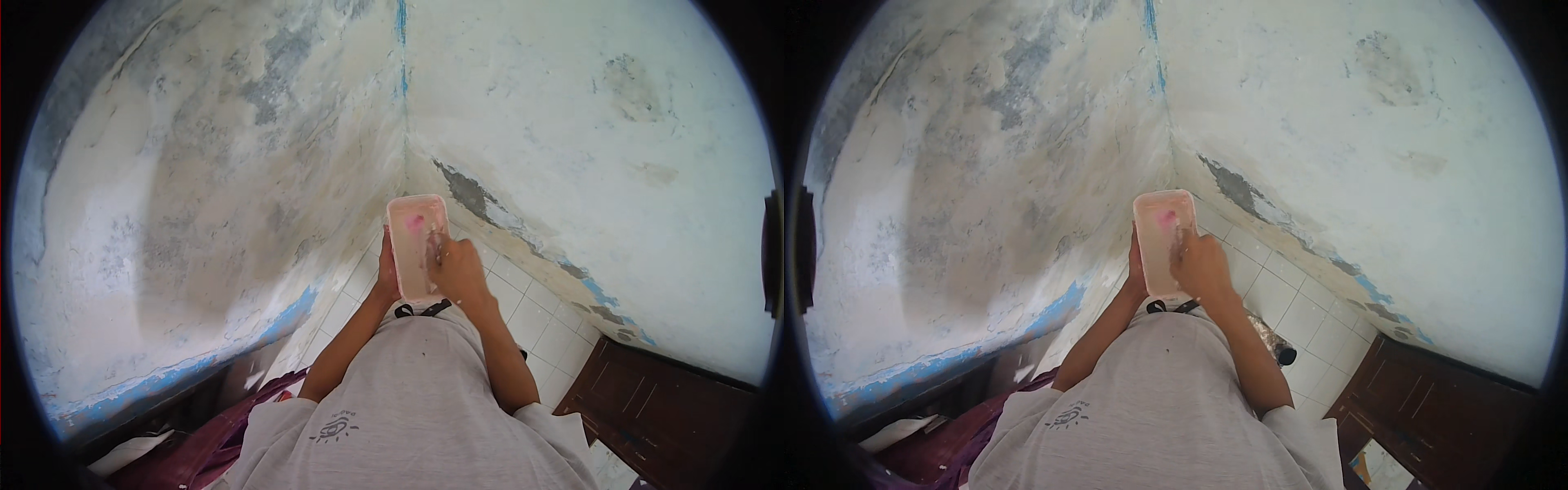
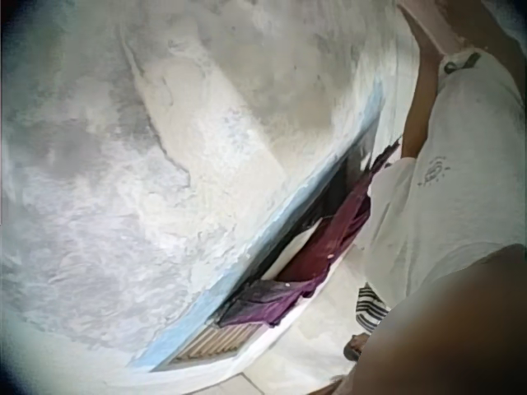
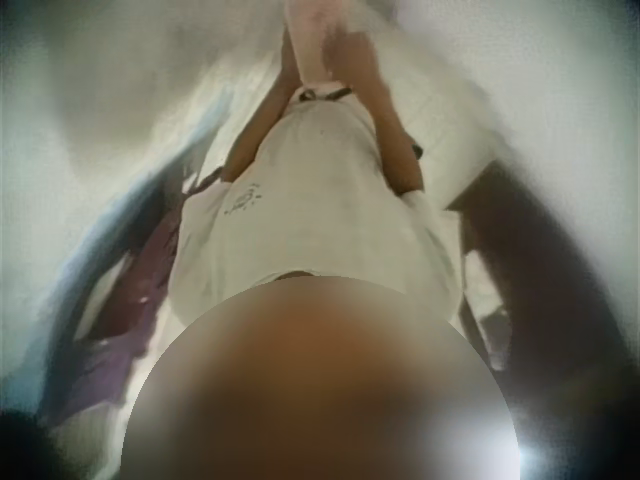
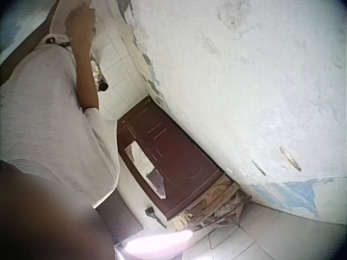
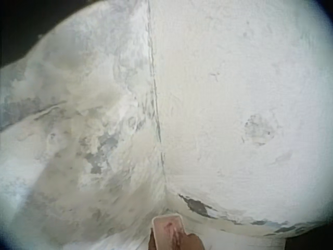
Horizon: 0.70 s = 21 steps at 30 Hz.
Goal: The person applies plaster paste to a wall with a putty knife.
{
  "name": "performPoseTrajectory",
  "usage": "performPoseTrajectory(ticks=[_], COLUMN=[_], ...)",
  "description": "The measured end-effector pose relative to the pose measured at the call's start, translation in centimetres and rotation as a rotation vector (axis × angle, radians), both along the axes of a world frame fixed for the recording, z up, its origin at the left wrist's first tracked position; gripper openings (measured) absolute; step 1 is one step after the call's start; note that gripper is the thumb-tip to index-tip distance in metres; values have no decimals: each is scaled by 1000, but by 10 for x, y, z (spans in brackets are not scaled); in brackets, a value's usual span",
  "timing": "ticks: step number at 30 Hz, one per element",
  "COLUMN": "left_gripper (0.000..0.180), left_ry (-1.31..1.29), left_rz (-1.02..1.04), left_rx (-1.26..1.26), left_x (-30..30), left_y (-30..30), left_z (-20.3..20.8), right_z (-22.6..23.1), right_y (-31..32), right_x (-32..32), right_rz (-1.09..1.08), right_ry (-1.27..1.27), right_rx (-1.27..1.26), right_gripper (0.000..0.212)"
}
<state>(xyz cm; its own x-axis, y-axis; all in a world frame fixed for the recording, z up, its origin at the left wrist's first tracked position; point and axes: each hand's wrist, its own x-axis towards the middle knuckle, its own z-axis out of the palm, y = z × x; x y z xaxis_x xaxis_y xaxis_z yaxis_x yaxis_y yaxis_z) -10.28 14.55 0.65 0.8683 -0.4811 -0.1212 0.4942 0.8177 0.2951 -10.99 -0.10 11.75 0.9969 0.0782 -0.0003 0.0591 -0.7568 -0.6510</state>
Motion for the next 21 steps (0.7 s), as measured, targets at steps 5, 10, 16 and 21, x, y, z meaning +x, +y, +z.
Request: performPoseTrajectory(ticks=[5, 10, 16, 21], left_gripper=[70, 69, 73, 76], left_ry=[87, 61, -116, 51], left_rz=[25, 36, -33, 135], left_rx=[134, -13, -182, 151], left_x=[19, 31, 53, 57], left_y=[-24, -44, -52, -78], left_z=[2, 19, 12, 26], right_z=[4, 4, 4, 2], right_y=[-2, -40, -41, -56], right_x=[30, 59, 55, 92], right_rz=[66, -40, 152, 66], right_ry=[-77, -11, -26, -90], right_rx=[147, 44, 115, 100], right_gripper=[18, 19, 22, 22])
